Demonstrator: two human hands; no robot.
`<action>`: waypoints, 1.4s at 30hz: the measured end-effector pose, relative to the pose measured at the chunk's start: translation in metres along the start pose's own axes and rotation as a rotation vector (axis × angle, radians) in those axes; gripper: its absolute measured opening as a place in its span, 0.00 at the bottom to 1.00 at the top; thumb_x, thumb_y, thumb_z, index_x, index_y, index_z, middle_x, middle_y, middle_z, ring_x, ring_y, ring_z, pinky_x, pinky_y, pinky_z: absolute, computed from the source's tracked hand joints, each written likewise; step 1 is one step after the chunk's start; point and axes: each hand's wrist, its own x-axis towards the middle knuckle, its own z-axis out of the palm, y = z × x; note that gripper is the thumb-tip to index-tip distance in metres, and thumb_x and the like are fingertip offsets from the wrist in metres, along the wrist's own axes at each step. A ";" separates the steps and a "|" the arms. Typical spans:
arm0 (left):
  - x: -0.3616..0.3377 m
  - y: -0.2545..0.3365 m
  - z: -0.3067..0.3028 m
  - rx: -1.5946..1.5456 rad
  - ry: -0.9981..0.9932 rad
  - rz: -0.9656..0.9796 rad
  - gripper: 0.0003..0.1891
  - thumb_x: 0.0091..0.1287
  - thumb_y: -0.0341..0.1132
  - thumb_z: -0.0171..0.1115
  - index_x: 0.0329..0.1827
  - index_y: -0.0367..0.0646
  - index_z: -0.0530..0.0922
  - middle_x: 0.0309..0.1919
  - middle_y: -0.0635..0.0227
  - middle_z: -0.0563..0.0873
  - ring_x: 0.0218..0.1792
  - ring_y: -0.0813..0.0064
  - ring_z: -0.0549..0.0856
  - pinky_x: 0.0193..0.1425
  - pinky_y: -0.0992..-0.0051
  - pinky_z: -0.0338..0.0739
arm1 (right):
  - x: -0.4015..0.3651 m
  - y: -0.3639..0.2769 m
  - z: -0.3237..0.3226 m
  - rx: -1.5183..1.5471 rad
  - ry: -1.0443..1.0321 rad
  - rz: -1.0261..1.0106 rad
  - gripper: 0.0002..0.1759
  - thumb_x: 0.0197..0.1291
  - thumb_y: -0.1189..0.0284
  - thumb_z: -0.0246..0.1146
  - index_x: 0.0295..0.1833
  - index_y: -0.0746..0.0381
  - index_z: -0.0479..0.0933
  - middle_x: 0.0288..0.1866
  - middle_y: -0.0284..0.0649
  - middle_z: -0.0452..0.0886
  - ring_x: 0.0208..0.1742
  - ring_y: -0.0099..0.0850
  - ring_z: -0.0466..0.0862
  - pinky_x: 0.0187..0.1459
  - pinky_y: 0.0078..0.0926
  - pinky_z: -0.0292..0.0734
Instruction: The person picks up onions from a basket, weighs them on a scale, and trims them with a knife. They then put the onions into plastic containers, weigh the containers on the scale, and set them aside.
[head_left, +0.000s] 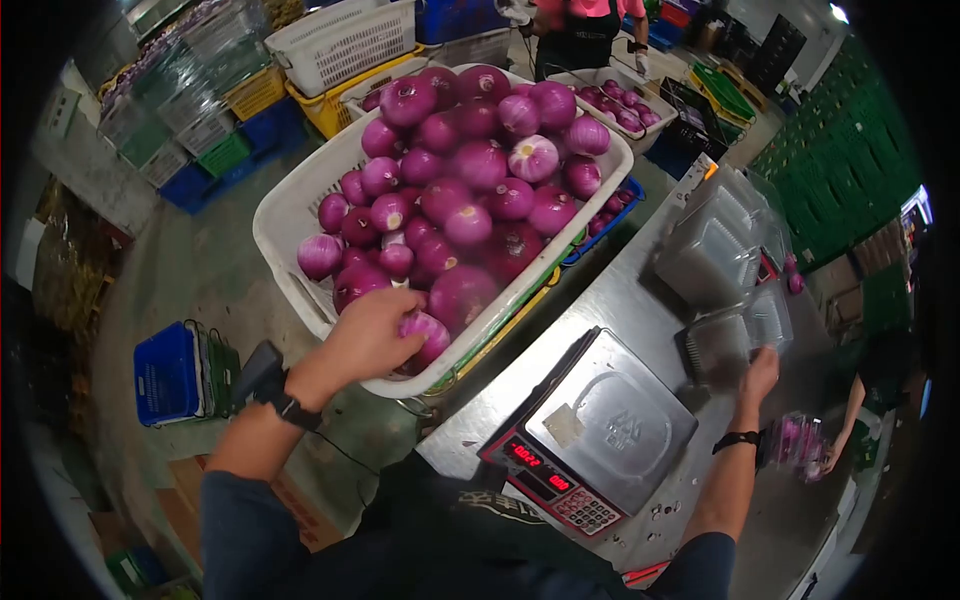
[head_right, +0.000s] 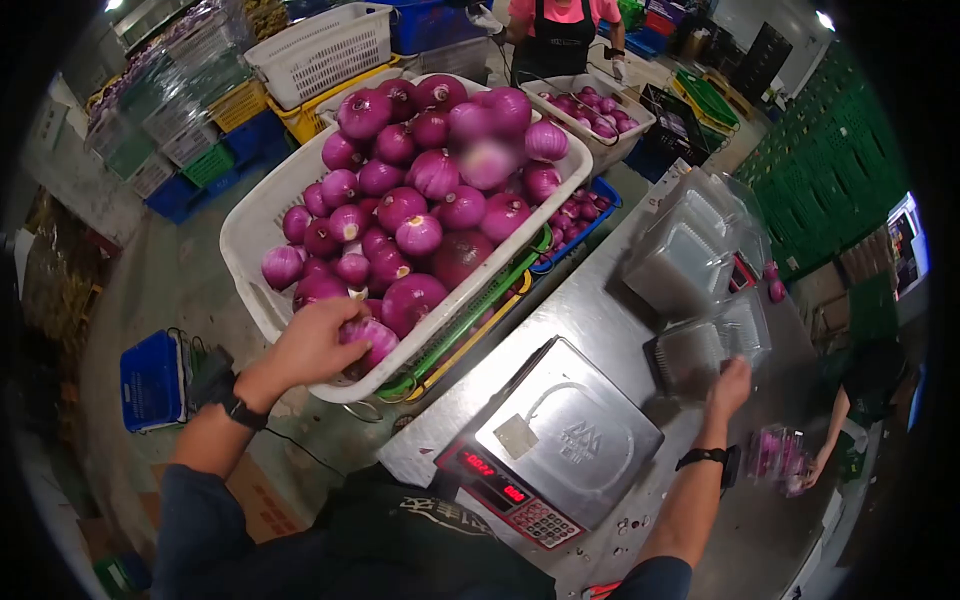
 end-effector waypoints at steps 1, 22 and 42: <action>0.013 -0.007 -0.003 0.029 -0.061 0.029 0.23 0.61 0.38 0.71 0.58 0.38 0.82 0.51 0.49 0.86 0.55 0.46 0.85 0.60 0.54 0.81 | 0.002 -0.007 -0.005 0.130 0.174 0.003 0.25 0.82 0.54 0.52 0.45 0.65 0.82 0.39 0.46 0.85 0.42 0.41 0.84 0.47 0.39 0.76; 0.057 -0.043 0.005 0.183 -0.798 -0.090 0.55 0.47 0.64 0.80 0.67 0.24 0.75 0.57 0.40 0.86 0.58 0.45 0.86 0.66 0.59 0.79 | -0.341 -0.225 -0.105 0.147 -0.371 -0.378 0.08 0.69 0.75 0.67 0.49 0.67 0.82 0.42 0.45 0.85 0.47 0.38 0.85 0.54 0.33 0.79; 0.022 0.000 -0.045 -1.589 -0.440 -0.256 0.31 0.71 0.38 0.65 0.75 0.38 0.71 0.63 0.62 0.84 0.63 0.68 0.84 0.68 0.62 0.82 | -0.340 -0.303 -0.091 0.654 -0.643 -0.260 0.36 0.53 0.70 0.82 0.66 0.66 0.77 0.56 0.43 0.87 0.54 0.30 0.86 0.55 0.31 0.81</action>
